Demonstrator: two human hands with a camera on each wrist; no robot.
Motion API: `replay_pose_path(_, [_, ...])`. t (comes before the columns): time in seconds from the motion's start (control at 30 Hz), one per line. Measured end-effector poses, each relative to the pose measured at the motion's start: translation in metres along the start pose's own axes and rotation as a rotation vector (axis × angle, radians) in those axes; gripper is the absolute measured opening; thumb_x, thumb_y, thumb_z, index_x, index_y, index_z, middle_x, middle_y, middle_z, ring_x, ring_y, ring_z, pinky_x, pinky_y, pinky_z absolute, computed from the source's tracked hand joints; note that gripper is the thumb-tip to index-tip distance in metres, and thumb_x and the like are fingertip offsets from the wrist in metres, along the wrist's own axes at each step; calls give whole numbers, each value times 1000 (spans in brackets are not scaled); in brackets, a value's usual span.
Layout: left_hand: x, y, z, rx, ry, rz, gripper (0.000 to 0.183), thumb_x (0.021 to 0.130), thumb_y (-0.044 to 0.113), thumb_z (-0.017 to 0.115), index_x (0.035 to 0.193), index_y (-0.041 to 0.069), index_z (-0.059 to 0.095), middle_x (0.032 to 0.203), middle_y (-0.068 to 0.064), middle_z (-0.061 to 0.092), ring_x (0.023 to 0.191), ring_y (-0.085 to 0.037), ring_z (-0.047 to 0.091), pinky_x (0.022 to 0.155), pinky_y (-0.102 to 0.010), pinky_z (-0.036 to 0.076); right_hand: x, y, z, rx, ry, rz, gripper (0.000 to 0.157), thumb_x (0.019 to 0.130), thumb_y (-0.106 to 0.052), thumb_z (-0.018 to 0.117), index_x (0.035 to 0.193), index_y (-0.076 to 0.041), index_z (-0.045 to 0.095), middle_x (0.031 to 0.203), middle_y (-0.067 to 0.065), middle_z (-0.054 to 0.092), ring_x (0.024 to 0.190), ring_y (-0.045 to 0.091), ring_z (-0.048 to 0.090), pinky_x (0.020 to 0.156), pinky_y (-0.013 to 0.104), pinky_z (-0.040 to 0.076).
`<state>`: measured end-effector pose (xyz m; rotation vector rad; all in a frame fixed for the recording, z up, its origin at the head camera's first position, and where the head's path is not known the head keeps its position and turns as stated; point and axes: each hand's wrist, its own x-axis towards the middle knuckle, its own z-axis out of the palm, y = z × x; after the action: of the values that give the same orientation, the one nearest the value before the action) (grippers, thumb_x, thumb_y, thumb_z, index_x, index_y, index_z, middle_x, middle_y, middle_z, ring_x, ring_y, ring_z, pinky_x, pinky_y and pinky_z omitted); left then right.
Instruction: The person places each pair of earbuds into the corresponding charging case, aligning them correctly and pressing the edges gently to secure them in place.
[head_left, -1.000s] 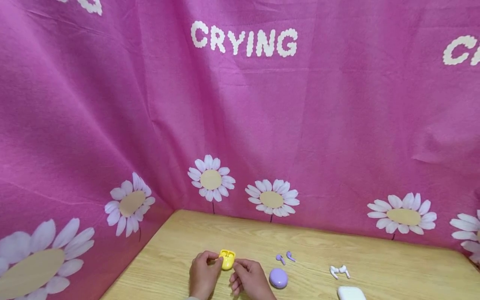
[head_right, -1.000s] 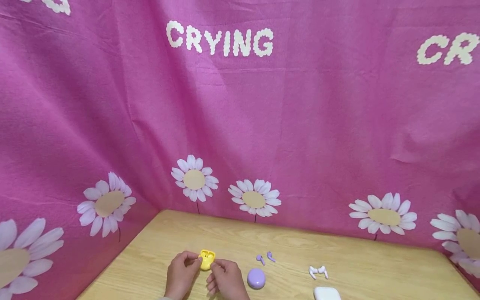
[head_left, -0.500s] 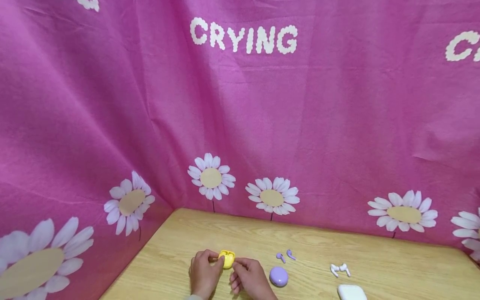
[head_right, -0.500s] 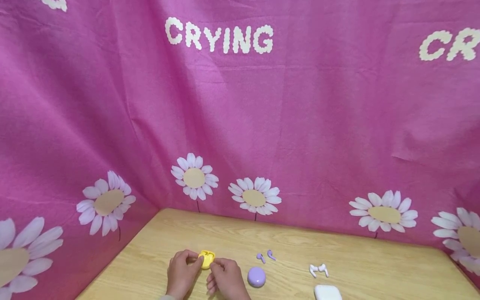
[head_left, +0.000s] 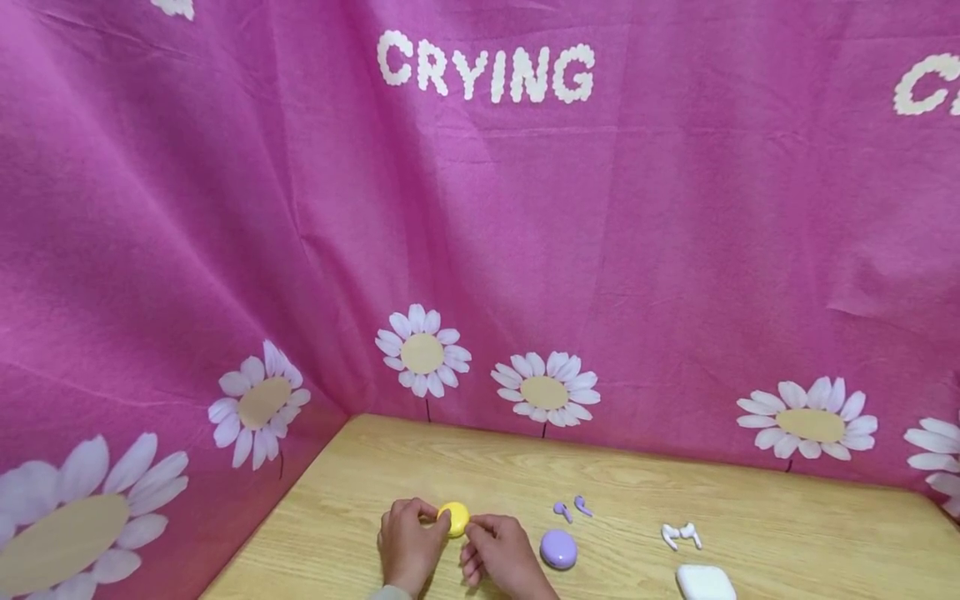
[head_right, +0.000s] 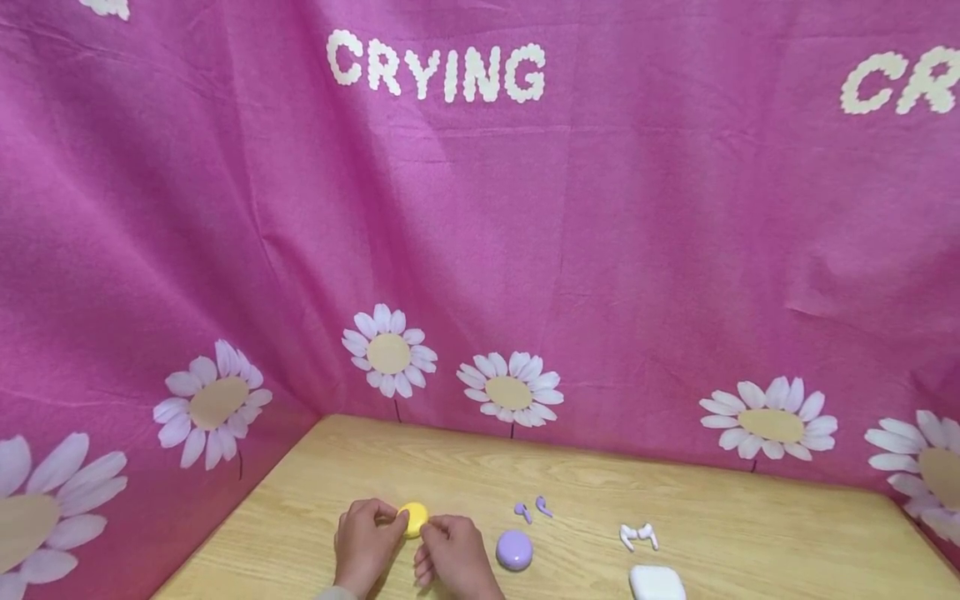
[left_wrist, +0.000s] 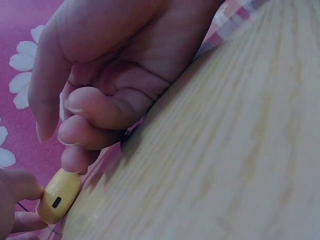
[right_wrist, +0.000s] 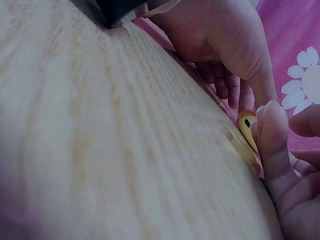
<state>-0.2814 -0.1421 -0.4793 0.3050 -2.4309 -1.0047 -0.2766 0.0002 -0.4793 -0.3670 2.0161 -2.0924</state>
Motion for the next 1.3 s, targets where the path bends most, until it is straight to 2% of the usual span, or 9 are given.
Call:
replay_pose_path(0.17, [0,2,0,-2,9,15,18,71,27,80,70,18,65,93,-5,63,90,-28,55,80,-47,40,0,-1,-1,-4,9,-15,38,96,-10,50,122,18,52,68,7,63,49,9,57,47,24,51])
replay_pose_path(0.33, [0,-1,0,11,1,-1,18,71,28,80,72,17,65,94,-4,63,92,-28,55,81,-47,40,0,2,1,23,2,-17,35,97,-8,49,119,19,53,67,8,63,48,9,57,47,24,52])
replay_pose_path(0.67, [-3,-6,0,18,-19,-14,19,71,28,80,75,17,65,92,-3,61,90,-26,54,79,-46,40,-4,3,4,45,5,23,39,98,-9,48,123,21,48,68,7,64,49,9,58,47,24,52])
replay_pose_path(0.93, [7,0,2,-15,4,32,18,71,28,79,78,16,67,92,-4,61,90,-27,53,79,-46,39,5,-5,-1,48,22,1,39,99,-11,47,125,18,48,68,6,63,50,9,57,47,23,51])
replay_pose_path(1.17, [1,-4,3,13,-32,-8,18,72,28,79,78,17,67,93,-4,60,90,-25,52,78,-45,39,0,2,0,56,2,34,40,98,-9,48,124,21,47,66,6,63,49,9,57,47,23,51])
replay_pose_path(1.3, [2,-4,4,9,-38,-3,18,73,29,78,80,17,66,93,-4,59,90,-25,52,78,-45,38,1,4,0,59,5,24,41,98,-9,48,124,22,46,66,6,63,50,9,58,47,23,50])
